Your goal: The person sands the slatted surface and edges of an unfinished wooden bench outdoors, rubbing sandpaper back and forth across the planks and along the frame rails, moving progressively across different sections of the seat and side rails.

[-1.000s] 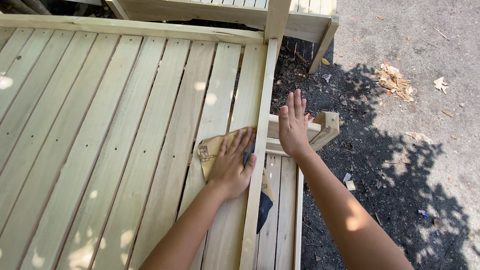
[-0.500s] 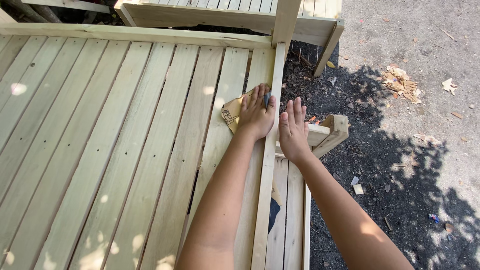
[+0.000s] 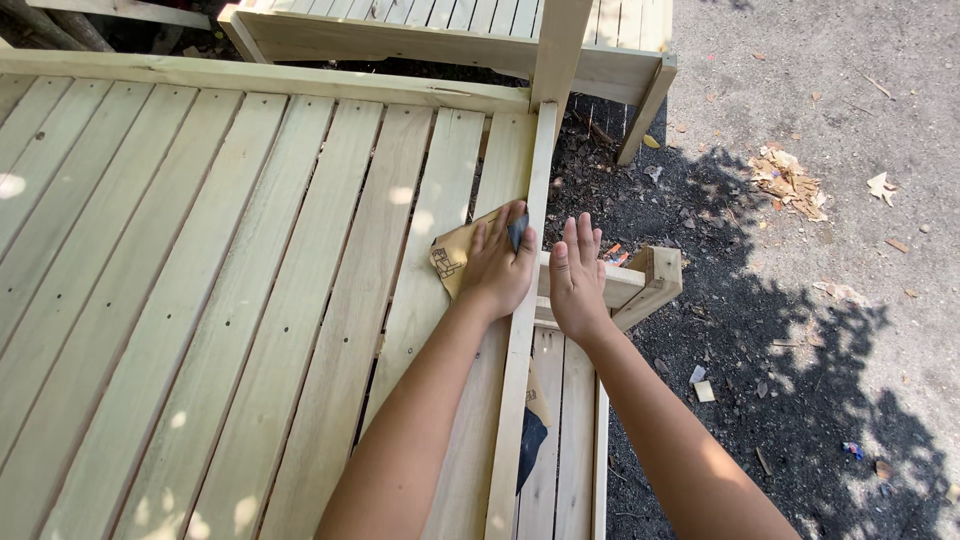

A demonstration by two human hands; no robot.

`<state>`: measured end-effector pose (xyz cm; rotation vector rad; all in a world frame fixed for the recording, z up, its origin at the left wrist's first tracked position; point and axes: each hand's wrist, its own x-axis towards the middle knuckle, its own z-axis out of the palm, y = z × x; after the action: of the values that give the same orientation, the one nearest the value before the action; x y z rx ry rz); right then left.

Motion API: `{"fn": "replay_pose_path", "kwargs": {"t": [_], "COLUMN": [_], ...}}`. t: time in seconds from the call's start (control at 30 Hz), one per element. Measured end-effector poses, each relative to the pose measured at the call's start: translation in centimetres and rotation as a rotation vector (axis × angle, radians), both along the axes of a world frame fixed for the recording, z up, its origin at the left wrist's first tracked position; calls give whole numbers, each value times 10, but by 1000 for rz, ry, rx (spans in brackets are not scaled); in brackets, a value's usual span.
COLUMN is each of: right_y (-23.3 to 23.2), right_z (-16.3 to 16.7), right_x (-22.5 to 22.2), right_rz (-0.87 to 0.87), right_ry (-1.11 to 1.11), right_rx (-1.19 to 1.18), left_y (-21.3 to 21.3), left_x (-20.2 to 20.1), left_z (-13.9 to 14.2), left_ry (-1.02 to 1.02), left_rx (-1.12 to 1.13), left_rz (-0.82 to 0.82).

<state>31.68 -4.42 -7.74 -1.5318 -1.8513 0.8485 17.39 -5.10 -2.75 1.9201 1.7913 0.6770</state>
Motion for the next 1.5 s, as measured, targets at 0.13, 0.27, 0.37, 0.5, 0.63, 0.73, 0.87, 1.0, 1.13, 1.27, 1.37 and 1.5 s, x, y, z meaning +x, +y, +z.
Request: {"fn": "replay_pose_path", "kwargs": {"t": [0.13, 0.27, 0.37, 0.5, 0.63, 0.73, 0.87, 1.0, 1.13, 1.27, 1.37, 1.5], "right_y": [4, 5, -3, -20, -22, -16, -7, -6, -9, -9, -9, -9], "right_z": [-1, 7, 17, 31, 44, 53, 60, 60, 57, 55, 55, 56], "right_x": [9, 12, -2, -31, -49, -54, -59, -57, -56, -60, -60, -58], "right_rz": [-40, -17, 56, 141, 157, 152, 120, 122, 114, 105, 105, 109], "right_ry": [3, -20, -13, -104, -369, -529, -561, -503, -491, -498, -503, -498], "right_rx": [6, 24, 100, 138, 125, 97, 134, 140, 157, 157, 141, 157], "left_y": [56, 2, -88, -145, -91, -21, 20, -55, -159, -147, -68, 28], "left_x": [6, -8, -29, -51, -56, -57, -55, -66, -83, -83, -73, -67], "left_z": [21, 11, 13, 12, 2, -1, 6, -6, -17, -14, -5, 11], "left_ry": [-63, 107, 299, 424, 535, 552, 541, 457, 552, 624, 526, 592], "left_rx": [-25, -17, -44, -16, -138, -142, -59, -46, 77, 123, -154, -85], "left_rz": [81, -32, -125, -116, -33, 45, 98, 11, -44, -27, 3, 71]}}
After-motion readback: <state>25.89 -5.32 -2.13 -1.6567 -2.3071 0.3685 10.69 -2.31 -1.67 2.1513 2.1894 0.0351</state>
